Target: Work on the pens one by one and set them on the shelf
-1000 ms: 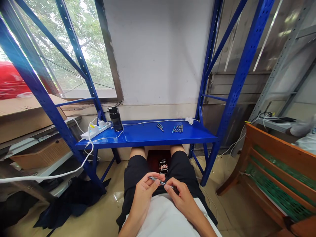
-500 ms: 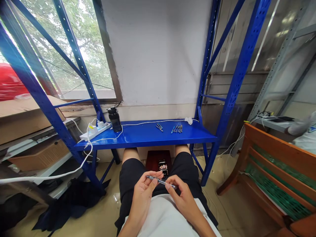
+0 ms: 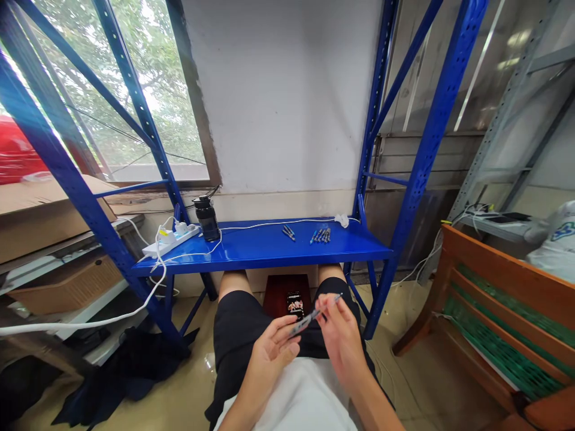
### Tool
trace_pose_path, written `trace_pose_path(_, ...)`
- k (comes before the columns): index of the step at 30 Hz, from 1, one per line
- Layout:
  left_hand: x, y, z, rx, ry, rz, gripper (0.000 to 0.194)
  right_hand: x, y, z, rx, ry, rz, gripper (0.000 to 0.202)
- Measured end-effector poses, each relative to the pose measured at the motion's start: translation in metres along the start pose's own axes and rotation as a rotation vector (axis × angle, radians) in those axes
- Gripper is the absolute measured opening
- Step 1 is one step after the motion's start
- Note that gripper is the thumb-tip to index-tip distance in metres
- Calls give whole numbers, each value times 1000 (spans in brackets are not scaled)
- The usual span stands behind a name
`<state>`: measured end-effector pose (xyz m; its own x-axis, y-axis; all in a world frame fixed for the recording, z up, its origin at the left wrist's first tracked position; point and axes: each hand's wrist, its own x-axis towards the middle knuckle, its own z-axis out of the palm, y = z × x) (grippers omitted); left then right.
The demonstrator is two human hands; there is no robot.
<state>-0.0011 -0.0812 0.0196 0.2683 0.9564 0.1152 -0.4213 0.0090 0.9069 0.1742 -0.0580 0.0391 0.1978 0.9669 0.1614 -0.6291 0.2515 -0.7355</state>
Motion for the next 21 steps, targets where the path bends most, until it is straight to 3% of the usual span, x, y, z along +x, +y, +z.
trace_pose_path(5,-2,-2,0,114,-36,-20,35,43,-50,34,486,-112,58,21)
trace_pose_path(10,-1,-4,-4,140,-8,-15,33,79,-79,40,738,-195,48,44)
trace_pose_path(16,0,-7,-7,138,1,-24,36,92,-92,44,876,-235,-23,43)
trace_pose_path(21,0,-6,-5,130,5,-17,37,88,-94,42,783,-181,-77,42)
